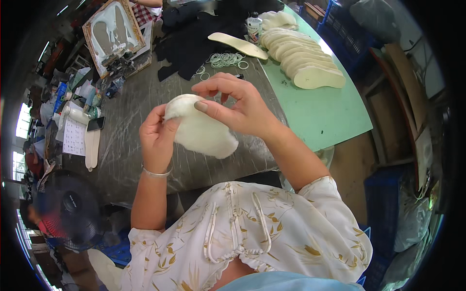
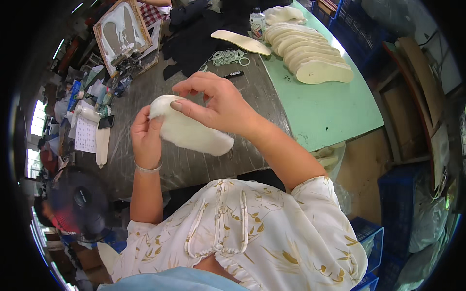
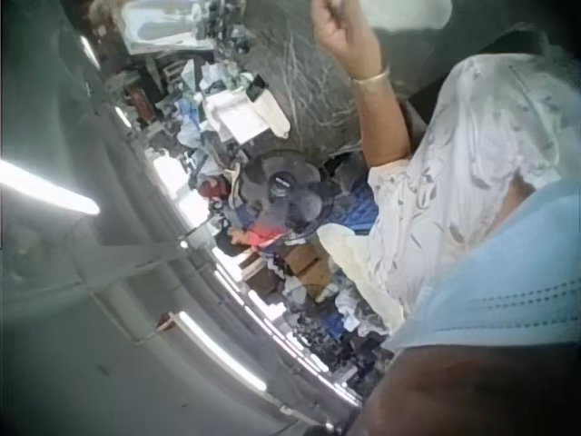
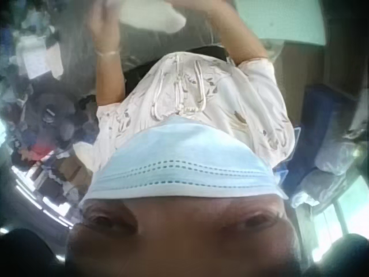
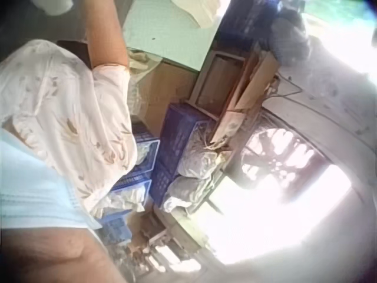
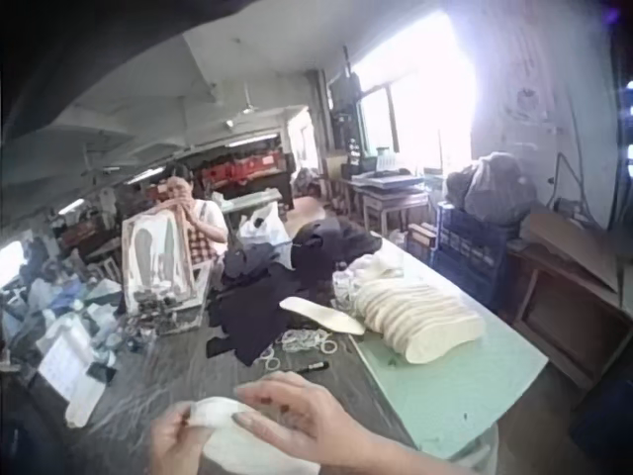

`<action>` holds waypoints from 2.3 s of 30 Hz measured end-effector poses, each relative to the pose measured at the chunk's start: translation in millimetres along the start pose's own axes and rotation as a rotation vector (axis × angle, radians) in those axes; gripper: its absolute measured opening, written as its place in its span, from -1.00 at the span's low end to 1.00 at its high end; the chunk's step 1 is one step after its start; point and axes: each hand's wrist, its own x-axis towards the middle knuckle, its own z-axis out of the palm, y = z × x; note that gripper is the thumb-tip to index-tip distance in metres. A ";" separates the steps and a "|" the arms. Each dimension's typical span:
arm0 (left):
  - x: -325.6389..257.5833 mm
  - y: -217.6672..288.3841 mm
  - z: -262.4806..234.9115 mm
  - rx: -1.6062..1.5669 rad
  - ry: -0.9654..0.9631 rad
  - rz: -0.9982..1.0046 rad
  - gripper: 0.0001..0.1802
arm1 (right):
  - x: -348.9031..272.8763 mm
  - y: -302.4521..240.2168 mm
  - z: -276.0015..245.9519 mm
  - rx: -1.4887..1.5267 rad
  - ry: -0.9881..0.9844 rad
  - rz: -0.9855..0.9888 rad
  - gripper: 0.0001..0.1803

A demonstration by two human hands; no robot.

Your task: The recorder is inspecting and assembling white foam shoe insoles in a shoe manufacturing facility.

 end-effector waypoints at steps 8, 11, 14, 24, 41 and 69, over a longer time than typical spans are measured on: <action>-12.3 -18.7 -14.0 -0.387 0.236 -0.114 -0.74 | -10.0 19.5 28.7 0.213 -0.090 0.305 -0.80; -12.3 -25.0 -9.5 -0.359 0.193 -0.166 -0.75 | -13.2 34.9 30.4 0.220 -0.124 0.404 -0.82; -18.8 -34.3 -20.3 -0.347 0.196 -0.248 -0.76 | -8.3 26.9 39.1 0.200 -0.184 0.425 -0.80; -37.2 -49.6 -67.9 -0.639 0.430 -0.086 -0.74 | -29.8 38.3 21.5 -0.081 -0.390 0.520 -0.64; -43.0 -83.5 -136.4 -0.896 0.260 0.130 -0.60 | -43.9 26.2 28.7 -0.059 -0.221 0.364 -0.79; -33.1 -98.7 -112.0 -0.844 0.123 0.188 -0.75 | -83.4 4.6 50.7 -0.142 -0.213 0.304 -0.83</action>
